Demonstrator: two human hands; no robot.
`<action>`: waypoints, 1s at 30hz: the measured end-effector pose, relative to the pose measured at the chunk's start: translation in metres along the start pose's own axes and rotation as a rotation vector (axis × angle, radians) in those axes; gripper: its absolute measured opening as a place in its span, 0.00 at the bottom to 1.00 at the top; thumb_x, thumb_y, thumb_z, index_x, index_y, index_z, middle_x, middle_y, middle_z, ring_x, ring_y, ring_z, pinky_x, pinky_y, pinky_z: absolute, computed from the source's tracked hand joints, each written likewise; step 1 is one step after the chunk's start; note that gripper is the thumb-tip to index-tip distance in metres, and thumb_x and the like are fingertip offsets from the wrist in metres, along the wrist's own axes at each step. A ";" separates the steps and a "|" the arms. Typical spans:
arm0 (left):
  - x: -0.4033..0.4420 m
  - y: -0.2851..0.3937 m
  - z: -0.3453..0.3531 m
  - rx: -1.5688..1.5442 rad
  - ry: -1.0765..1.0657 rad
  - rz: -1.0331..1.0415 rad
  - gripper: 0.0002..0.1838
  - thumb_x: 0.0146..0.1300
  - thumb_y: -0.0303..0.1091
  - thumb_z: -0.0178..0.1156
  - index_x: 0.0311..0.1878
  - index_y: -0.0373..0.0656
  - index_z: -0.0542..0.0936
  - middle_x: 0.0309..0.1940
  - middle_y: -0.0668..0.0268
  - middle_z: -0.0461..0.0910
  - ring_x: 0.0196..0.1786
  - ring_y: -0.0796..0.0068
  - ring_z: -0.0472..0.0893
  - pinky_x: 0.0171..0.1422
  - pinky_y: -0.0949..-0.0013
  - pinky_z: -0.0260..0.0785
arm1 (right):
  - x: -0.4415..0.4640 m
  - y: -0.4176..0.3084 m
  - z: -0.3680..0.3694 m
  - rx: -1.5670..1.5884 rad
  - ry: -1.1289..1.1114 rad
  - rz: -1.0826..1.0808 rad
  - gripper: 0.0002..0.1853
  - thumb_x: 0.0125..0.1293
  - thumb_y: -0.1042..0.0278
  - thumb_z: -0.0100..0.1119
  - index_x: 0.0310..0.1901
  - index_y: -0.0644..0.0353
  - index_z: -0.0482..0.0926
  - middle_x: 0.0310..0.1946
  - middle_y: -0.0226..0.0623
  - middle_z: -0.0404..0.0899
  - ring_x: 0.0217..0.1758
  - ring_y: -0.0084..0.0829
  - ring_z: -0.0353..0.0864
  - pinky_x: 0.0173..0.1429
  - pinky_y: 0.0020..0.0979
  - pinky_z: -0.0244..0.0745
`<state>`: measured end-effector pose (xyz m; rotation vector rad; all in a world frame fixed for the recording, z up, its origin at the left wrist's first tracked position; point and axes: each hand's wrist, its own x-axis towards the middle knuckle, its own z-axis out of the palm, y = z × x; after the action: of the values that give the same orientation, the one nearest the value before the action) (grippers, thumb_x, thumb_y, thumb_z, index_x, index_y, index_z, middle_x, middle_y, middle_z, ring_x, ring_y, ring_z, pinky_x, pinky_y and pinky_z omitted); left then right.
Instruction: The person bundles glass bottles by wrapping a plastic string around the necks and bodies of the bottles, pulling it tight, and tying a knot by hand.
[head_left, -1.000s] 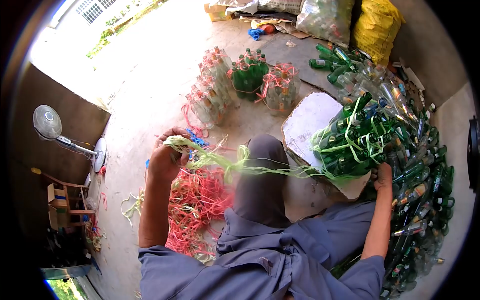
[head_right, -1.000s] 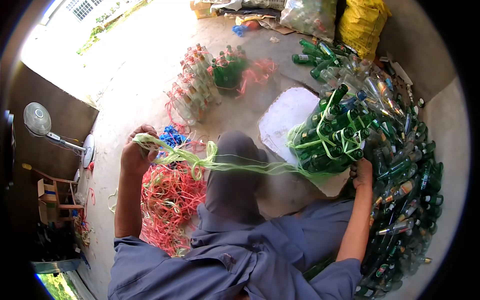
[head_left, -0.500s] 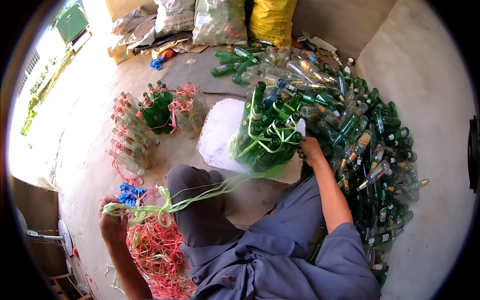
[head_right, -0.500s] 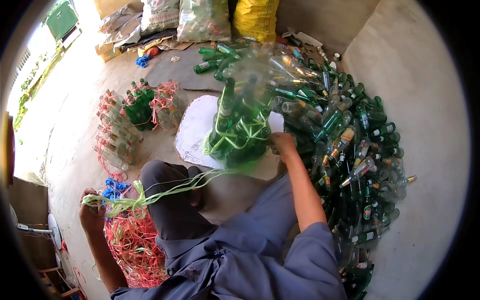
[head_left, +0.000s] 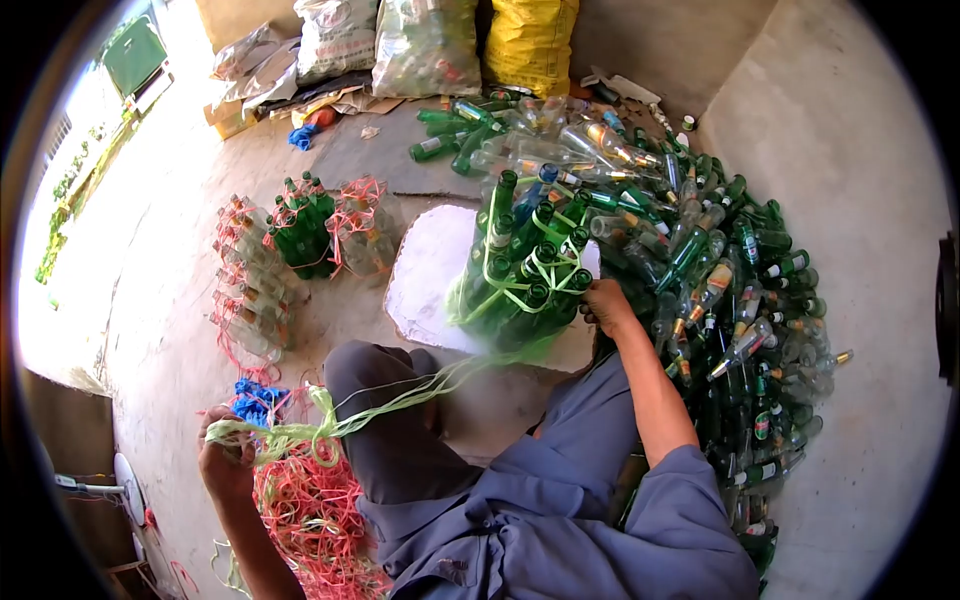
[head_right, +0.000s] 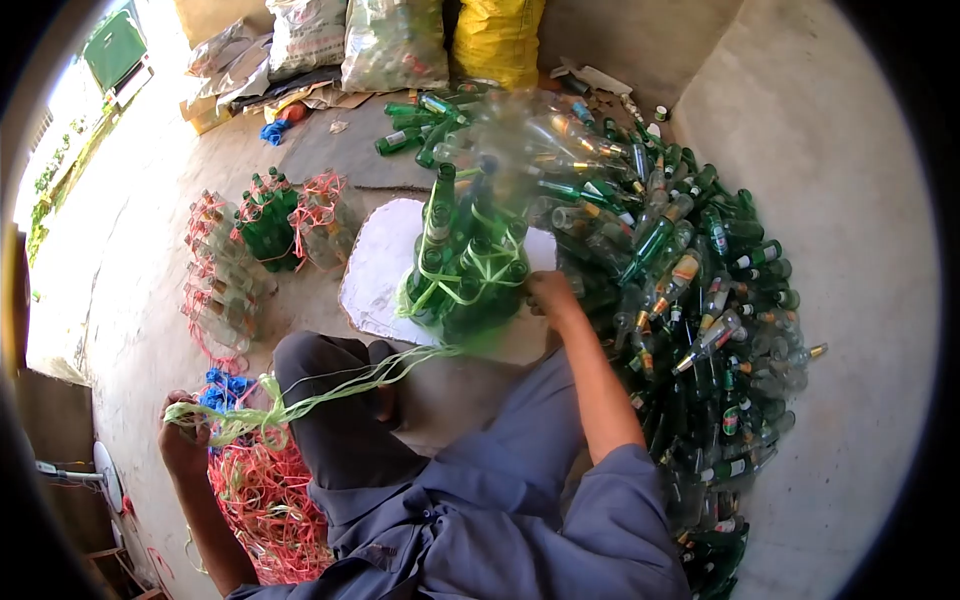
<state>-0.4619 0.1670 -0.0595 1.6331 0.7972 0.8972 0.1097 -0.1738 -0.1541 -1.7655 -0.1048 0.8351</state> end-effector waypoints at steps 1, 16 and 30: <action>-0.001 0.000 0.000 0.045 -0.002 0.019 0.14 0.60 0.30 0.51 0.47 0.34 0.74 0.35 0.64 0.75 0.29 0.80 0.76 0.21 0.80 0.69 | 0.001 0.001 0.000 -0.014 0.002 -0.006 0.04 0.63 0.74 0.62 0.31 0.62 0.78 0.21 0.29 0.72 0.19 0.20 0.68 0.20 0.24 0.56; -0.012 0.013 0.006 -0.464 0.142 -0.449 0.17 0.57 0.19 0.52 0.52 0.33 0.74 0.32 0.57 0.81 0.21 0.75 0.76 0.20 0.78 0.60 | -0.008 0.001 -0.001 -0.172 0.044 -0.041 0.06 0.63 0.71 0.55 0.31 0.63 0.79 0.22 0.33 0.75 0.19 0.22 0.70 0.20 0.25 0.60; -0.015 0.002 -0.015 0.084 -0.156 -0.490 0.29 0.56 0.32 0.71 0.61 0.35 0.75 0.56 0.59 0.80 0.60 0.70 0.78 0.67 0.64 0.69 | 0.002 0.007 -0.012 0.102 0.128 -0.011 0.06 0.65 0.67 0.59 0.33 0.58 0.81 0.23 0.29 0.76 0.23 0.20 0.72 0.25 0.23 0.64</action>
<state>-0.4819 0.1611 -0.0579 1.4628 1.0736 0.3901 0.1161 -0.1853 -0.1600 -1.7160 0.0122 0.7051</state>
